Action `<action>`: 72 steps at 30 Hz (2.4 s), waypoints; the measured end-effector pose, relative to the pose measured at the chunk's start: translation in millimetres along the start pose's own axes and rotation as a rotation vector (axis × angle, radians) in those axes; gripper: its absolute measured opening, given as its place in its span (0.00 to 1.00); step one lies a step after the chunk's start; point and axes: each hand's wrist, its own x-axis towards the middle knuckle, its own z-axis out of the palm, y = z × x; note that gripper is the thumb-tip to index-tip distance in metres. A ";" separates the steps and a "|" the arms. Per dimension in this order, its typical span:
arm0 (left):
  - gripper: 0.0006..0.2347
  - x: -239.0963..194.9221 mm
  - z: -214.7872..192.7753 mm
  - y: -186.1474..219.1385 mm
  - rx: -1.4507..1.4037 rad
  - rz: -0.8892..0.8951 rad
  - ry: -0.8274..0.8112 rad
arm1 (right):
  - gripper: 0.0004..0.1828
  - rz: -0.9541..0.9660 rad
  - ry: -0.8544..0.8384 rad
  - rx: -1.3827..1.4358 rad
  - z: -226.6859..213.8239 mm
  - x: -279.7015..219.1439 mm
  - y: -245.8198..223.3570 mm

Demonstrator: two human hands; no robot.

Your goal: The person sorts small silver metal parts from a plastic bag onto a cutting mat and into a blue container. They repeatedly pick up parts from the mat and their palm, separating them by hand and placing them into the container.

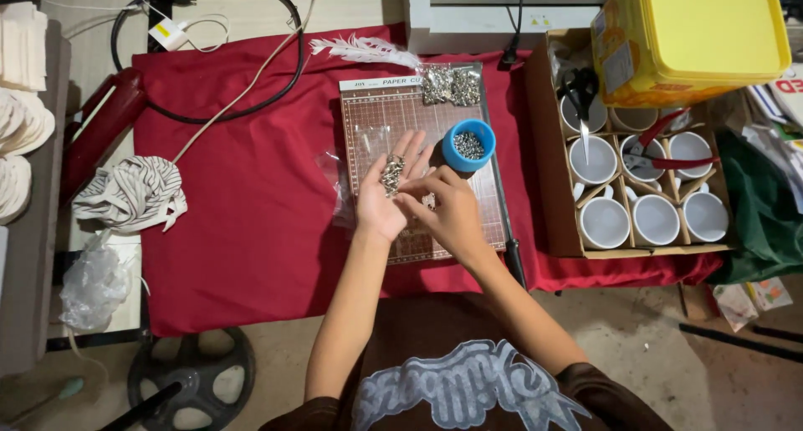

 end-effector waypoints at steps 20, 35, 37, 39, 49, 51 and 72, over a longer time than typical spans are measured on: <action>0.22 -18.6 15.5 12.7 -0.126 0.040 0.032 | 0.07 0.167 -0.003 -0.156 -1.2 -30.9 53.3; 0.24 -18.7 29.2 -5.3 0.028 0.060 0.040 | 0.10 0.017 -0.031 -0.049 -7.3 -3.0 -22.2; 0.24 -17.9 29.8 -5.7 0.037 0.069 0.038 | 0.09 -0.005 -0.050 -0.067 -6.7 -3.0 -19.5; 0.24 -17.2 30.3 -6.6 -0.020 0.046 0.041 | 0.09 0.041 -0.012 0.010 -10.7 -4.2 -18.5; 0.22 -19.9 33.8 7.0 -0.303 0.065 -0.099 | 0.08 0.201 0.009 -0.106 0.5 -32.1 77.6; 0.23 -17.9 28.5 10.3 -0.180 0.085 -0.074 | 0.09 0.127 -0.014 -0.144 7.0 -31.1 86.2; 0.24 -5.0 45.2 27.1 -0.118 -0.035 -0.090 | 0.06 0.187 0.194 0.097 -1.6 11.4 -24.7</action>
